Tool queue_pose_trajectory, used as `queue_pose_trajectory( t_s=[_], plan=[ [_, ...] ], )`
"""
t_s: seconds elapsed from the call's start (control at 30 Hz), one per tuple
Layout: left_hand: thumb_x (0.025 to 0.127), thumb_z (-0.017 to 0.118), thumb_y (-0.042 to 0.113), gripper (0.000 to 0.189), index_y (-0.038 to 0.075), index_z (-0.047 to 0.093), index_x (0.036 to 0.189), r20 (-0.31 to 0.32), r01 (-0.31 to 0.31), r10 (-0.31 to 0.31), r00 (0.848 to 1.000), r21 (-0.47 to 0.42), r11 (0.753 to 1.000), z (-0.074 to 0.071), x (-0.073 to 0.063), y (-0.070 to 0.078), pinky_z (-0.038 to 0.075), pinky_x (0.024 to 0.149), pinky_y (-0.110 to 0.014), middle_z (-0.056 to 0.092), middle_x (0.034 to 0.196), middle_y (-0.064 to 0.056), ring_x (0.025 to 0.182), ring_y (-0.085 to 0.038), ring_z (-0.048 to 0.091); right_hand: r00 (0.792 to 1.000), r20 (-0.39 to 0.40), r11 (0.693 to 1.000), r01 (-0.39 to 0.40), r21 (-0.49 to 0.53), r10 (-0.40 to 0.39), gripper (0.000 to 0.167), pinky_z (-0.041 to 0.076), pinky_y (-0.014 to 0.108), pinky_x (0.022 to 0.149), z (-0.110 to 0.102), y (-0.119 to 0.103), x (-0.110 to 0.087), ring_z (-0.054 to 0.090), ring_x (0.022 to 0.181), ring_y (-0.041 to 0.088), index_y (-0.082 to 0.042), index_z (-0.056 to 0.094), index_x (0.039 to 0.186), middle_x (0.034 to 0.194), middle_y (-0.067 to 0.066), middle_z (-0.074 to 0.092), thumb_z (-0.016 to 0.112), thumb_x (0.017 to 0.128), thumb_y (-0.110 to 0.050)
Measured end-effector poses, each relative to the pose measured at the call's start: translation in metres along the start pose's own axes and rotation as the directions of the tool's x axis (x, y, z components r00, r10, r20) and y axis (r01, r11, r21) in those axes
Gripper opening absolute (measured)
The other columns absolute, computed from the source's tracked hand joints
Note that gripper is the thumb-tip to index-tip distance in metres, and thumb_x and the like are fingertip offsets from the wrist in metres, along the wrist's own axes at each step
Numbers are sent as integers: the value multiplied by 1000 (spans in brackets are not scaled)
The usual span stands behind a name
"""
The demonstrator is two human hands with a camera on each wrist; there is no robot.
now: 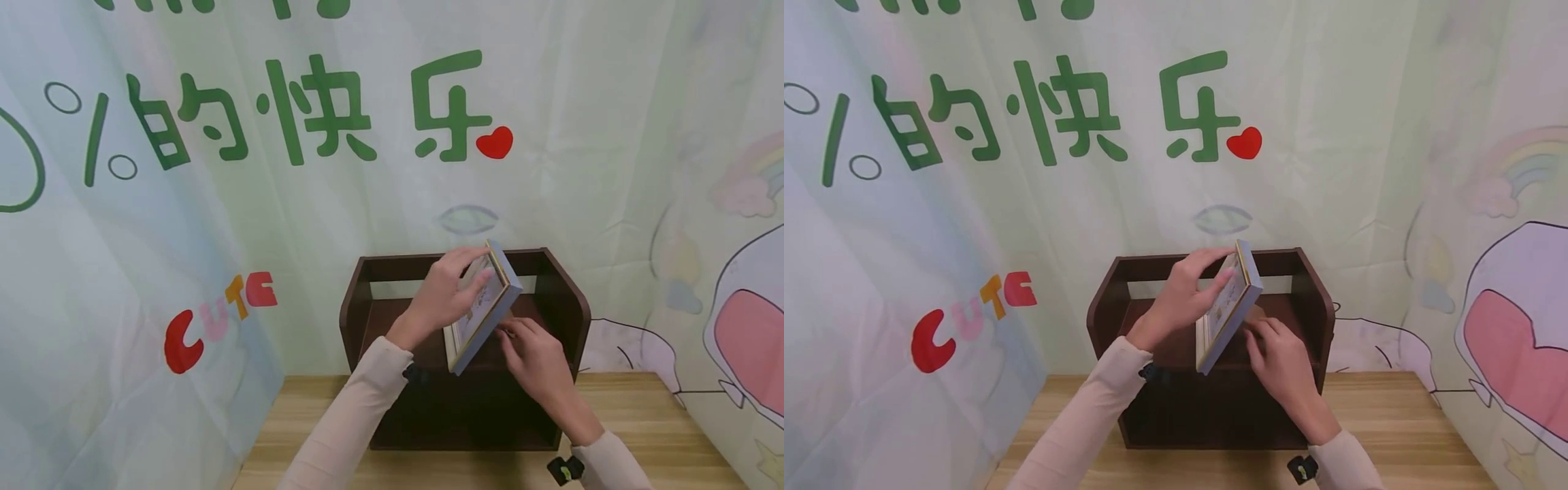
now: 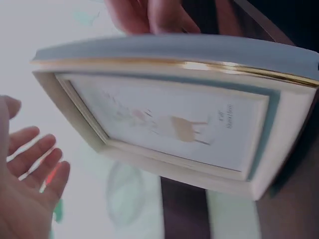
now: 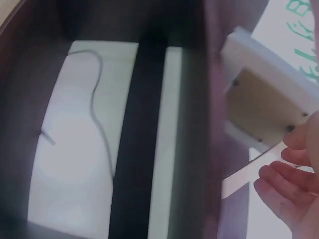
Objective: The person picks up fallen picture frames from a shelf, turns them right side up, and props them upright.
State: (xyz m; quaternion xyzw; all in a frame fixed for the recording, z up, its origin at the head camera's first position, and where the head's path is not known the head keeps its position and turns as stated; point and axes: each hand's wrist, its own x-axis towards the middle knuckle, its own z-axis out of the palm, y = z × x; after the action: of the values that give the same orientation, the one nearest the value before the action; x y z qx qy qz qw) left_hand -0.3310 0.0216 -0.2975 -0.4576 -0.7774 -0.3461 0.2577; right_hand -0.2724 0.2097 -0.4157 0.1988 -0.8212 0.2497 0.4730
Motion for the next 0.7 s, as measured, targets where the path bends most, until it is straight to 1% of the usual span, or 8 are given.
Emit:
queue_pose_trajectory(
  t_s=[0.1,0.2,0.27,0.33,0.43,0.57,0.63,0.7],
  plan=[
    [109,58,19,39,1,62,143,-29,114,-116,993,-47,992,2,-1,-14,57,108,-45,68,140,-17,128,-30,66,998,-31,997,-45,65,48,25,61,20,77,-7,-13,0,75,83,20,0,76,110,102,11,78,81,86,3],
    [108,59,18,38,1,63,141,-34,212,-215,976,-73,974,7,-6,-28,60,103,-43,71,134,-17,120,-29,70,992,-39,987,-114,117,119,24,54,9,83,-11,-28,-1,75,86,21,0,74,115,105,11,79,78,91,-1],
    [108,60,17,37,1,64,140,-41,262,-266,963,-77,962,11,-9,-36,60,102,-41,72,131,-17,119,-29,71,986,-31,979,-158,130,164,22,57,12,80,-11,-37,-2,75,84,20,0,73,114,103,12,79,77,94,-5],
    [108,59,18,37,2,65,141,-40,309,-313,949,-80,948,15,-11,-44,60,102,-41,73,130,-17,118,-29,73,978,-16,970,-203,137,207,20,62,22,74,-10,-45,-2,77,82,20,-1,73,114,100,11,81,76,96,-9],
    [110,57,23,39,6,64,144,-2,398,-400,916,-100,912,21,-13,-54,61,102,-42,72,136,-15,120,-29,73,965,23,954,-263,144,262,22,65,34,67,-7,-53,0,79,79,20,-3,73,113,95,10,82,78,96,-17],
    [111,53,31,42,14,60,149,93,500,-492,866,-133,855,30,-14,-66,59,105,-43,67,146,-11,127,-30,70,945,52,936,-326,134,322,25,65,34,64,-3,-60,3,80,77,18,-6,74,110,92,8,83,81,94,-24],
    [112,52,32,43,16,59,151,123,521,-507,853,-147,840,34,-14,-69,58,106,-44,65,149,-10,130,-31,68,940,52,933,-340,121,336,25,63,31,62,-2,-62,4,79,74,17,-6,74,108,90,8,83,82,93,-25],
    [112,51,33,42,17,60,150,136,526,-510,850,-157,836,36,-13,-72,58,107,-45,65,148,-10,132,-31,67,939,48,933,-345,105,342,26,60,28,60,-1,-63,5,76,69,15,-6,74,108,88,8,82,82,93,-25]
  ],
)
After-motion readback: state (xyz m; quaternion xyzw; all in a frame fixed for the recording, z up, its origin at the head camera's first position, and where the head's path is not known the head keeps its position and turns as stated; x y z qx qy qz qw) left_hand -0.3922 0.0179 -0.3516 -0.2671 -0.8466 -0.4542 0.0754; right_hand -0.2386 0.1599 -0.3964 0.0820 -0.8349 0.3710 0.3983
